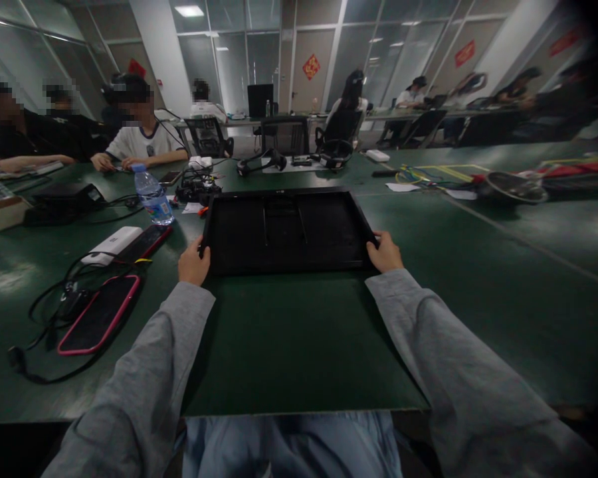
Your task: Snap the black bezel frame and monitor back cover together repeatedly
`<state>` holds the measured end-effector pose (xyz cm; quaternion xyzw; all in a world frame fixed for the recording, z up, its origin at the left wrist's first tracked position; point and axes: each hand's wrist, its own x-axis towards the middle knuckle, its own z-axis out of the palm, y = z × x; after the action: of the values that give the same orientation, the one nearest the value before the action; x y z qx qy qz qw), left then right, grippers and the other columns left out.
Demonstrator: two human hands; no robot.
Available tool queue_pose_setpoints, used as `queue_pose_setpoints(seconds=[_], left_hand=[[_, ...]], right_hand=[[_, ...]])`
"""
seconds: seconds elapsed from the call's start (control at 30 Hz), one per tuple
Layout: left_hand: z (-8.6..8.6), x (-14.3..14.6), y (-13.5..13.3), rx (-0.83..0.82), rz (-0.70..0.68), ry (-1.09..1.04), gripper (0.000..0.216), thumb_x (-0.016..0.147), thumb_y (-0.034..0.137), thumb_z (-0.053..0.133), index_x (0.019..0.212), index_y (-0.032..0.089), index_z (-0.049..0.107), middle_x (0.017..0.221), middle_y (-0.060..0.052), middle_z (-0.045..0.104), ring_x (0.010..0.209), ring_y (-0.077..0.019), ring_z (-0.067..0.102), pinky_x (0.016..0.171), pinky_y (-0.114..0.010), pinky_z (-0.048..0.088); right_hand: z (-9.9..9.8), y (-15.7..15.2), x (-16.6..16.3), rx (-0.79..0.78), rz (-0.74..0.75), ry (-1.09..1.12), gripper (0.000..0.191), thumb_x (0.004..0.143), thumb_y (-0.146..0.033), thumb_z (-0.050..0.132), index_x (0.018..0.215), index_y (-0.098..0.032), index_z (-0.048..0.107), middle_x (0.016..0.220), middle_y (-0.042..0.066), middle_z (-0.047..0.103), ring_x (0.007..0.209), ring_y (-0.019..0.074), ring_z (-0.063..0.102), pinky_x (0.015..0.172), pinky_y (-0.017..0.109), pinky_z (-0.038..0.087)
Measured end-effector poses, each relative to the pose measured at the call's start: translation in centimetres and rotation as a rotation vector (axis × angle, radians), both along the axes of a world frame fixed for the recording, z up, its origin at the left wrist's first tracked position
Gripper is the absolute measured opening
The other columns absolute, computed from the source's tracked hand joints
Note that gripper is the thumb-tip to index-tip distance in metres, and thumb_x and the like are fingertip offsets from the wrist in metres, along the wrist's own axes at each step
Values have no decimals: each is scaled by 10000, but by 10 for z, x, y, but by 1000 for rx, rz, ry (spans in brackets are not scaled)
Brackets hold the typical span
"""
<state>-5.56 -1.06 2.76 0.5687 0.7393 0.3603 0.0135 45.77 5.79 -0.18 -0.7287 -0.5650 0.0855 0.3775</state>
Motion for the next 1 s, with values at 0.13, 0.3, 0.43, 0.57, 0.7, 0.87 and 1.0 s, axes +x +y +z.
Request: queue_pose_setpoints(seconds=[0.13, 0.3, 0.43, 0.57, 0.7, 0.87, 1.0], left_hand=[[0, 0, 0, -17, -6, 12, 523, 956, 285, 540, 1454, 132, 591, 1400, -173, 681, 1296, -313, 649, 1140, -476, 483], [-4, -3, 3, -15, -2, 2, 540, 953, 300, 544, 1452, 94, 564, 1464, -207, 621, 1361, -327, 592, 1169, -485, 451], [-8, -7, 5, -6, 24, -39, 506, 944, 308, 557, 1421, 138, 571, 1458, -184, 624, 1375, -310, 576, 1174, -475, 445], [-8, -8, 6, -8, 20, -50, 483, 938, 304, 568, 1394, 145, 577, 1451, -180, 625, 1361, -309, 584, 1172, -474, 446], [-8, -8, 7, 0, 26, -67, 496, 939, 299, 576, 1409, 143, 555, 1449, -185, 625, 1354, -314, 589, 1169, -478, 447], [-11, -7, 9, -4, 23, -67, 527, 940, 289, 586, 1433, 115, 526, 1463, -204, 605, 1378, -305, 570, 1185, -449, 431], [-13, -9, 10, -3, 20, -67, 534, 944, 298, 589, 1437, 103, 526, 1463, -210, 603, 1379, -317, 566, 1191, -465, 425]], right_hand=[[1, -1, -1, -14, -1, -2, 423, 827, -368, 588, 1213, -196, 593, 1022, 144, 751, 953, 310, 699, 947, 499, 531], [5, -3, -4, -91, 25, -72, 394, 841, -373, 587, 1192, -194, 599, 1038, 152, 757, 993, 328, 708, 964, 501, 526], [4, -3, -5, -85, 61, -74, 457, 839, -391, 594, 1238, -168, 599, 1057, 174, 756, 1015, 351, 714, 979, 536, 524], [0, 4, -2, 4, 175, 137, 594, 784, -358, 647, 1341, -175, 550, 1085, 136, 754, 1043, 319, 721, 992, 533, 541], [-2, 9, -2, -14, 245, 468, 644, 746, -373, 712, 1346, -208, 543, 941, 67, 756, 906, 293, 743, 895, 537, 599], [0, 9, -5, -26, 226, 627, 660, 710, -321, 755, 1331, -220, 553, 948, 67, 758, 934, 296, 749, 908, 536, 613], [0, 9, -4, -34, 230, 634, 681, 715, -313, 757, 1356, -222, 545, 986, 76, 755, 975, 302, 747, 922, 543, 613]])
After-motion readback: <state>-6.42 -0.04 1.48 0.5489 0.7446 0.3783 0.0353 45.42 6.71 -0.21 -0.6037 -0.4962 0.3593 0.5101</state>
